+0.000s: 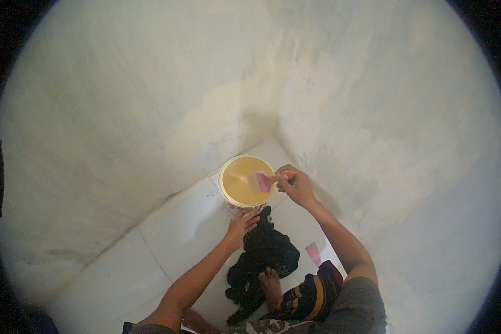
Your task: The person paints the lower edge of a wall using a brush dipped into a bucket of light-colored paint, occasionally using a black cloth to wipe the floor.
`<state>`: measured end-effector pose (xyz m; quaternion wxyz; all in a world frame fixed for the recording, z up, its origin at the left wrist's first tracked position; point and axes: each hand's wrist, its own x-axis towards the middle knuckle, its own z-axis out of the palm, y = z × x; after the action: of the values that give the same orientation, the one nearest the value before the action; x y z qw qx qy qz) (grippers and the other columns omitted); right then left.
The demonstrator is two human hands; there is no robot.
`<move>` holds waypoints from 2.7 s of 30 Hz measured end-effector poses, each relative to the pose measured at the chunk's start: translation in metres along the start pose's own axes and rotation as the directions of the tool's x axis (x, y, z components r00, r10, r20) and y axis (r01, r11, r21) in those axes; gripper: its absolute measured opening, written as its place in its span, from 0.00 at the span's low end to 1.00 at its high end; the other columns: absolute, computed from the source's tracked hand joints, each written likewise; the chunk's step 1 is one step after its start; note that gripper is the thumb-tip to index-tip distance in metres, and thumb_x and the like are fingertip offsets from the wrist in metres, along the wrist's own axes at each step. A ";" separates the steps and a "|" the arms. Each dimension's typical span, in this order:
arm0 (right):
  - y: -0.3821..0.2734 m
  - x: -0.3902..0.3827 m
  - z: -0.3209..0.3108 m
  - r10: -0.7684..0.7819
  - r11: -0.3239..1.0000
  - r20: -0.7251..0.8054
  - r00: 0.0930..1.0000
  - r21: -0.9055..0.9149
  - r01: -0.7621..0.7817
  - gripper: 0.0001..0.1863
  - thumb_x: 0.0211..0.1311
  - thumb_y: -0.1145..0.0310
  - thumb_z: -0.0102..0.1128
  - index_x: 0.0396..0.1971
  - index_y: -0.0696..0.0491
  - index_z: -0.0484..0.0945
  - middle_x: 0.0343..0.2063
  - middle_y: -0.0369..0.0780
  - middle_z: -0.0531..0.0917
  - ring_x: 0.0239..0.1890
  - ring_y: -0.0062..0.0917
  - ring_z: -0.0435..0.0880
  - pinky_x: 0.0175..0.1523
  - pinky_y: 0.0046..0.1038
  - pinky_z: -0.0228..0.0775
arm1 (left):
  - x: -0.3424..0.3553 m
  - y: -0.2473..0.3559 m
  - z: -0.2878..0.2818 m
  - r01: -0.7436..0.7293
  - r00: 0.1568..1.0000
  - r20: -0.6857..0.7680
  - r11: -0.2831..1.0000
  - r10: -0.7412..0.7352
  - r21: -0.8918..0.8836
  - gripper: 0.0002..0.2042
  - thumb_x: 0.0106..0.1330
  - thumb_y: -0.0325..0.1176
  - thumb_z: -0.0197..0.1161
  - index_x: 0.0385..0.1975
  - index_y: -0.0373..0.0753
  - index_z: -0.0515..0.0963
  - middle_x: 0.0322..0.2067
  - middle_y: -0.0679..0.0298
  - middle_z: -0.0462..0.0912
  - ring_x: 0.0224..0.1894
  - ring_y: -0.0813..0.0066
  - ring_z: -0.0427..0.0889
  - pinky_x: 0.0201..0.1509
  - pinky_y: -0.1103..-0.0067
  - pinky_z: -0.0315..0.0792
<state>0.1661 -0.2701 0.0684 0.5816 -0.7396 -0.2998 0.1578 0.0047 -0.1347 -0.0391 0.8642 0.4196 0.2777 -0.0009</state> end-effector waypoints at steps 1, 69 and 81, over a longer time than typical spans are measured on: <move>-0.001 0.001 0.000 0.010 1.000 -0.021 1.000 0.014 -0.009 0.08 0.64 0.69 0.55 0.37 0.57 0.75 0.26 0.36 0.79 0.26 0.16 0.78 0.31 0.20 0.73 | -0.001 0.002 0.002 0.007 1.000 0.001 1.000 -0.007 -0.022 0.11 0.67 0.36 0.55 0.45 0.41 0.72 0.44 0.66 0.80 0.46 0.77 0.79 0.48 0.79 0.71; -0.064 -0.028 -0.002 -0.232 0.705 0.334 0.914 -0.589 0.394 0.08 0.54 0.70 0.62 0.35 0.49 0.80 0.31 0.38 0.83 0.34 0.35 0.81 0.38 0.34 0.72 | -0.254 0.216 0.025 -0.592 -0.286 0.862 0.630 0.419 -0.502 0.37 0.40 0.76 0.43 0.29 0.46 0.78 0.18 0.62 0.72 0.13 0.74 0.68 0.15 0.79 0.57; -0.062 -0.030 0.003 -0.207 0.686 0.362 0.909 -0.608 0.399 0.08 0.54 0.69 0.62 0.36 0.49 0.80 0.31 0.39 0.82 0.35 0.36 0.81 0.39 0.35 0.72 | -0.221 0.231 -0.011 -0.514 0.067 0.549 0.500 0.833 -0.697 0.24 0.45 0.59 0.48 0.27 0.45 0.76 0.15 0.63 0.72 0.12 0.76 0.68 0.16 0.80 0.60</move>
<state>0.1250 -0.2774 0.1230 0.2489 -0.8099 -0.5298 0.0372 -0.1334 -0.0286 0.2290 0.8207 0.2899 -0.4263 0.2463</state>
